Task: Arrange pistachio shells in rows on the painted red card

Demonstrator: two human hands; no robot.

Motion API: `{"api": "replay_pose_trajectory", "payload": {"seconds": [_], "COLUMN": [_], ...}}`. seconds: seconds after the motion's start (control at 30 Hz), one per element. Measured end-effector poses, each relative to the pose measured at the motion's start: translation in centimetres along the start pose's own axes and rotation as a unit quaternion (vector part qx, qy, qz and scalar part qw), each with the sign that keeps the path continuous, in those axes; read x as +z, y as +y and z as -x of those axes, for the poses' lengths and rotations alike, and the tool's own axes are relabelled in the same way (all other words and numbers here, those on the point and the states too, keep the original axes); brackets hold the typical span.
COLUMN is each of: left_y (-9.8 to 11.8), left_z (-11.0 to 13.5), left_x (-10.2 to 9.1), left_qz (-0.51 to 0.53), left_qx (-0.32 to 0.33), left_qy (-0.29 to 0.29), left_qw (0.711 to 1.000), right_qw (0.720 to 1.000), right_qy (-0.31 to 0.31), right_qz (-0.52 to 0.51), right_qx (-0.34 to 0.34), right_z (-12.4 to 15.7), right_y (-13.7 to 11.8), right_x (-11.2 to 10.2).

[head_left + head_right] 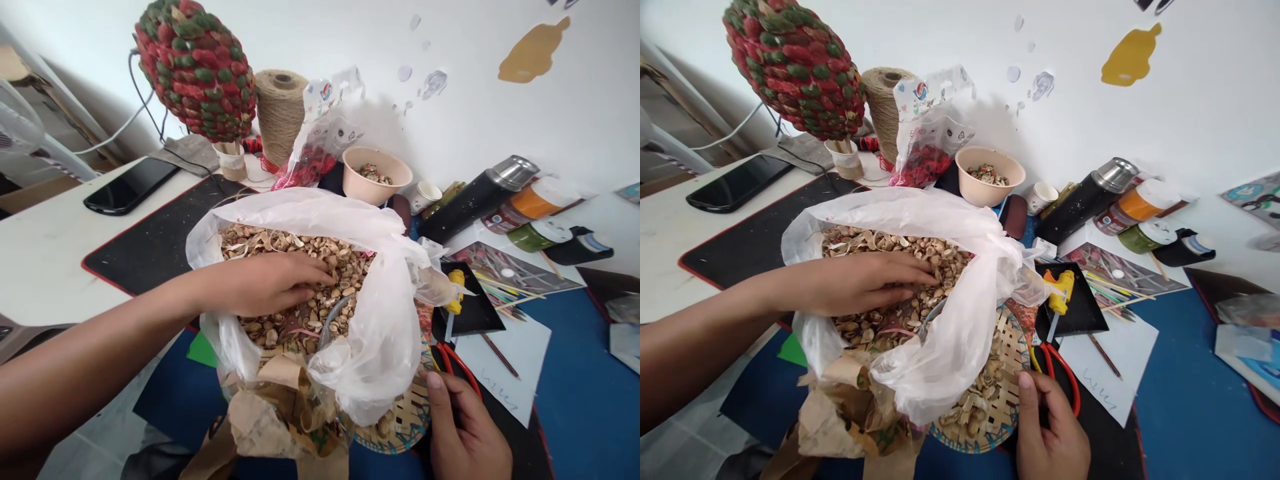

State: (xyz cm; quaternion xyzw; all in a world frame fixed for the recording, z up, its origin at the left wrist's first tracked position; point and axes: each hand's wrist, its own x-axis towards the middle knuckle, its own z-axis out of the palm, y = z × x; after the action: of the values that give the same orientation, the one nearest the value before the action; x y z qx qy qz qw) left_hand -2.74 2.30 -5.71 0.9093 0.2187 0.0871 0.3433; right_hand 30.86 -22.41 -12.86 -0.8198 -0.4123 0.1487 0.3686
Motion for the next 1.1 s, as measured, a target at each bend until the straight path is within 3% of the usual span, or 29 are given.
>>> {"api": "replay_pose_trajectory", "payload": {"seconds": [0.17,0.3,0.43,0.57,0.7,0.9,1.03,1.1], "left_y": [-0.7,-1.1,-1.6,-1.5,-0.5,2.3,4.1,4.1], "left_z": [-0.1,1.4,2.3,1.4,0.5,2.1,2.9,2.9], "left_x": [-1.3,-2.2,-1.8,0.0,1.6,1.0,1.0,1.4], "left_qz": [0.006,-0.009,-0.134,-0.195,-0.171,-0.129,-0.056,-0.040], "left_qx": [-0.053,-0.096,-0.137,-0.147,-0.041,0.082,0.102,0.090], "left_qy": [0.071,0.145,0.224,0.172,0.110,0.113,0.023,-0.012], "left_qw": [0.996,0.985,0.956,0.954,0.978,0.982,0.993,0.995], "right_qw": [0.999,1.000,0.999,1.000,0.999,0.999,1.000,1.000], "right_qy": [0.037,0.019,-0.010,0.020,0.038,0.027,-0.004,0.022], "right_qz": [0.002,0.010,0.025,0.019,0.023,0.018,0.024,0.017], "right_qx": [0.014,0.006,-0.020,-0.001,0.004,0.001,-0.005,0.002], "right_z": [1.2,0.2,-0.7,0.1,0.9,-0.2,-0.6,-0.3], "right_y": [-2.1,-0.4,1.1,-0.6,-2.4,-0.5,0.1,-0.5], "right_x": [0.8,0.1,-0.5,0.0,0.6,0.0,-0.3,0.0]}}
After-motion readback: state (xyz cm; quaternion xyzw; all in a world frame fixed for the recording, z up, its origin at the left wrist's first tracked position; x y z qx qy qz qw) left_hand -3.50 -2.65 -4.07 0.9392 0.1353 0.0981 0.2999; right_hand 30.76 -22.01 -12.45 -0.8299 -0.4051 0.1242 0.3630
